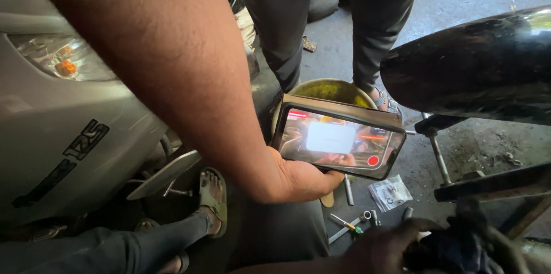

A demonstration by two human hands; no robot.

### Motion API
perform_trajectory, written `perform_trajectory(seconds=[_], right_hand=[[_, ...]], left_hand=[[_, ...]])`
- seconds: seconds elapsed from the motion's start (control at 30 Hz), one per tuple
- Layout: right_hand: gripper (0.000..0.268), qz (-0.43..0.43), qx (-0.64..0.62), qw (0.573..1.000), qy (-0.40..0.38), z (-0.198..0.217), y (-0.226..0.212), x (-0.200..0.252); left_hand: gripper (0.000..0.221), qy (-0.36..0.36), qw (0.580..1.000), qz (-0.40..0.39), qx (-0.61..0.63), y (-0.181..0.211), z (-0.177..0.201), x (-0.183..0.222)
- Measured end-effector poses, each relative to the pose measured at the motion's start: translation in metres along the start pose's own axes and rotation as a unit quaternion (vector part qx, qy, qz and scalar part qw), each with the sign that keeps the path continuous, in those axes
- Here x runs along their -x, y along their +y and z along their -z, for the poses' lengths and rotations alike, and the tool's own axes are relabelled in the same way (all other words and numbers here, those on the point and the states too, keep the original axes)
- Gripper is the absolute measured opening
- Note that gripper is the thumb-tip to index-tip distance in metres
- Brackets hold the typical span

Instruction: Cleaning or adjusting a spark plug removed from a motorcycle.

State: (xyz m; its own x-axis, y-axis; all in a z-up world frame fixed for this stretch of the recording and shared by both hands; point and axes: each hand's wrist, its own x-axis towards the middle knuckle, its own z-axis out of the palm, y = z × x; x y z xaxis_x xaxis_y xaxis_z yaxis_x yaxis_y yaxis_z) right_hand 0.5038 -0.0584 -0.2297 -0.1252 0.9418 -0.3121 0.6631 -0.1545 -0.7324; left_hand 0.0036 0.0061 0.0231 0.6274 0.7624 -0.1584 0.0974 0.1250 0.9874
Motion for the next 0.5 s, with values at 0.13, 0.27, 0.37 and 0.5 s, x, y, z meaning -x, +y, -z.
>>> perform_trajectory(seconds=[0.13, 0.27, 0.37, 0.5], right_hand=[[0.082, 0.049, 0.040, 0.998, -0.004, -0.019, 0.000, -0.004], [0.082, 0.095, 0.079, 0.992, -0.009, -0.038, -0.080, -0.012], [0.081, 0.132, 0.110, 0.985, -0.018, -0.043, -0.194, -0.025], [0.081, 0.178, 0.155, 0.971, -0.021, -0.038, -0.369, -0.035]], left_hand=[[0.049, 0.002, 0.997, -0.034, -0.074, -0.038, -0.016, 0.003], [0.043, 0.042, 0.997, -0.020, -0.064, -0.015, -0.012, -0.003], [0.041, 0.101, 0.994, 0.041, 0.024, -0.023, -0.018, -0.011], [0.015, 0.164, 0.972, -0.141, 0.086, -0.085, -0.013, -0.025]])
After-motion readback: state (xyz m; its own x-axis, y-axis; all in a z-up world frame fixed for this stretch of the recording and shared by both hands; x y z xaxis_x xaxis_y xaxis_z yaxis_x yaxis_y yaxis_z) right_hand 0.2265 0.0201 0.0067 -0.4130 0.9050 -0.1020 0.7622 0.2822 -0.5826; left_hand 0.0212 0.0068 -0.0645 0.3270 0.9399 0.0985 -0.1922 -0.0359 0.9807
